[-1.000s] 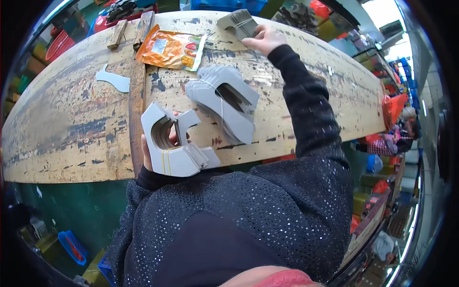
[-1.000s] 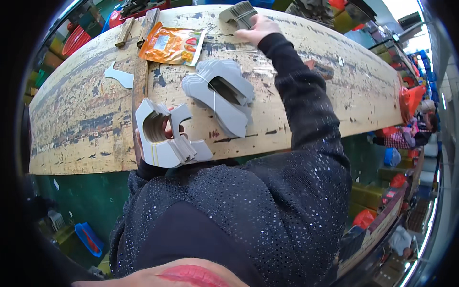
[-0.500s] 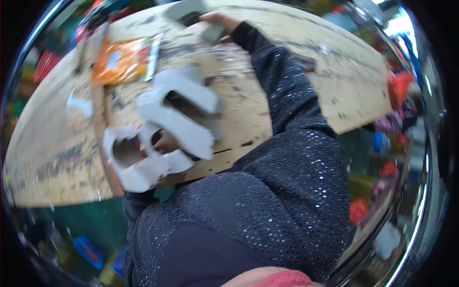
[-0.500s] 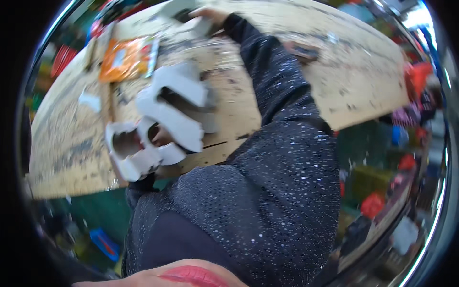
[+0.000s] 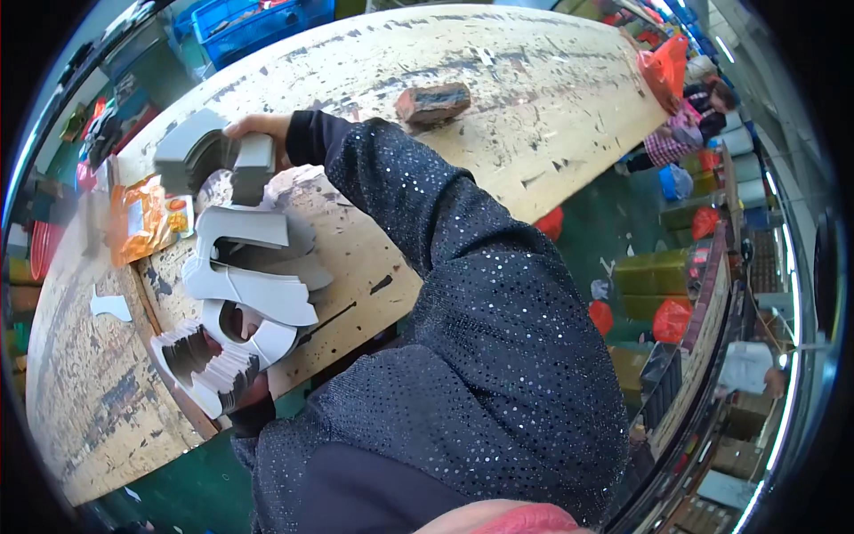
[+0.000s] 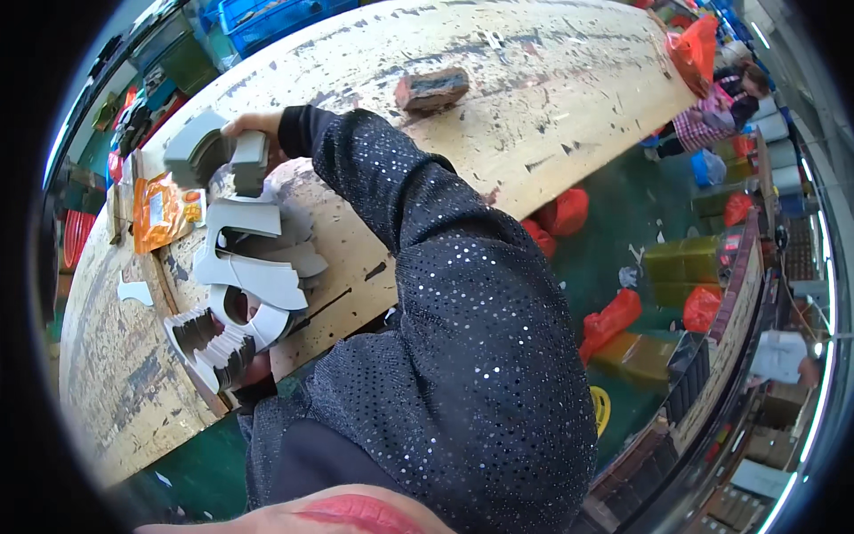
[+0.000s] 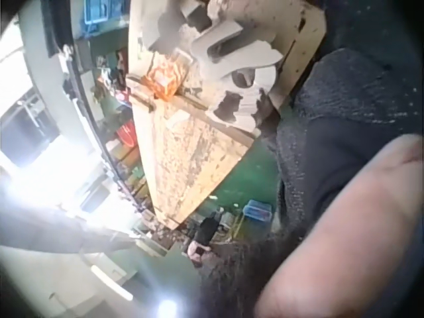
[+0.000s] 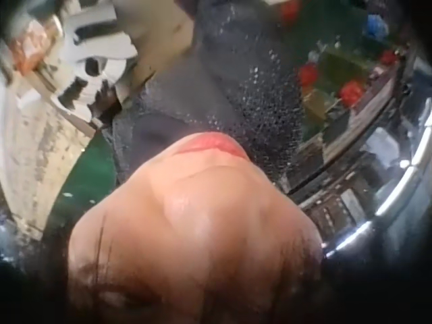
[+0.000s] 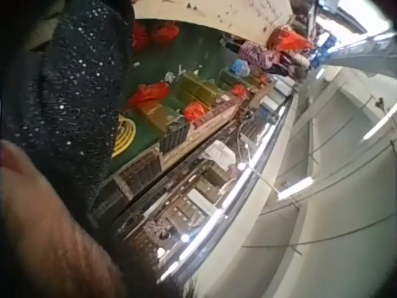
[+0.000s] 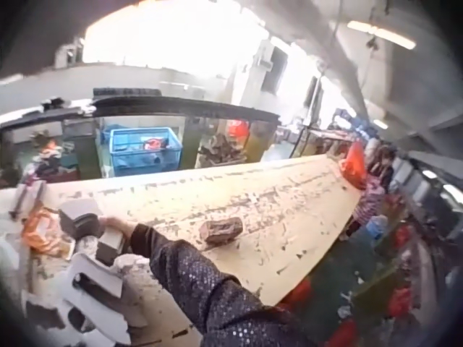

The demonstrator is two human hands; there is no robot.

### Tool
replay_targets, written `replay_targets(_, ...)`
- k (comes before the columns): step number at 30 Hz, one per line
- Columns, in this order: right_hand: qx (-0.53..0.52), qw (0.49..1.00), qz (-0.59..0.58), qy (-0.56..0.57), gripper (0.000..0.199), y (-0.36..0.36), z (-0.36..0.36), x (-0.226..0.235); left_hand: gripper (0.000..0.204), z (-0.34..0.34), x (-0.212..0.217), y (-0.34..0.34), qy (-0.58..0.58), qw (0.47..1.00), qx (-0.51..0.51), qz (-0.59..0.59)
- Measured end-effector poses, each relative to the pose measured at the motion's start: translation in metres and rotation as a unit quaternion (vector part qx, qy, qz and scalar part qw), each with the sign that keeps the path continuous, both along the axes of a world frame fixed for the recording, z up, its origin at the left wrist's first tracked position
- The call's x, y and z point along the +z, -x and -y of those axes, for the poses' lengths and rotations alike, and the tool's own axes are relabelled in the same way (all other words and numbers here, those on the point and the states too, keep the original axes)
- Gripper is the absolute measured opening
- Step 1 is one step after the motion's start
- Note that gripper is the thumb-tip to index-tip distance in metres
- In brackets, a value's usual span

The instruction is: The person aligns stacks of cardboard cutouts on a workbench and bundles them with rubber bands. They retrieve another rubber band from a container, fasten an additional stack, and carry the bundled cutouts across the room.

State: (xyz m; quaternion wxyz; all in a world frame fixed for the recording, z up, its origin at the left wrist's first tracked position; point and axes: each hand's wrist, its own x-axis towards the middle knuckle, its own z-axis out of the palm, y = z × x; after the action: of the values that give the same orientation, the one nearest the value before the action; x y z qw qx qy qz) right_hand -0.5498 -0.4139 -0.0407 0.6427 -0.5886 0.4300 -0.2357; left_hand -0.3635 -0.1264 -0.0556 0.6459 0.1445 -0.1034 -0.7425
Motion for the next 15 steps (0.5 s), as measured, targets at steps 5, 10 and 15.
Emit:
replay_targets(5, 0.075, 0.981, 0.128, -0.121, 0.068, -0.03, 0.017, -0.023, 0.089, -0.029, -0.004, -0.01, -0.002, 0.998, 0.044, -0.036)
replay_targets(10, 0.16, 0.838, 0.366, -0.373, 0.068, -0.016, 0.023, -0.029, 0.087, -0.038, -0.005, -0.012, 0.027, 0.994, 0.053, -0.089)
replay_targets(15, 0.027, 0.925, 0.267, -0.27, 0.061, -0.022, -0.046, 0.026, 0.086, -0.05, -0.009, -0.016, 0.062, 0.986, 0.087, -0.127)
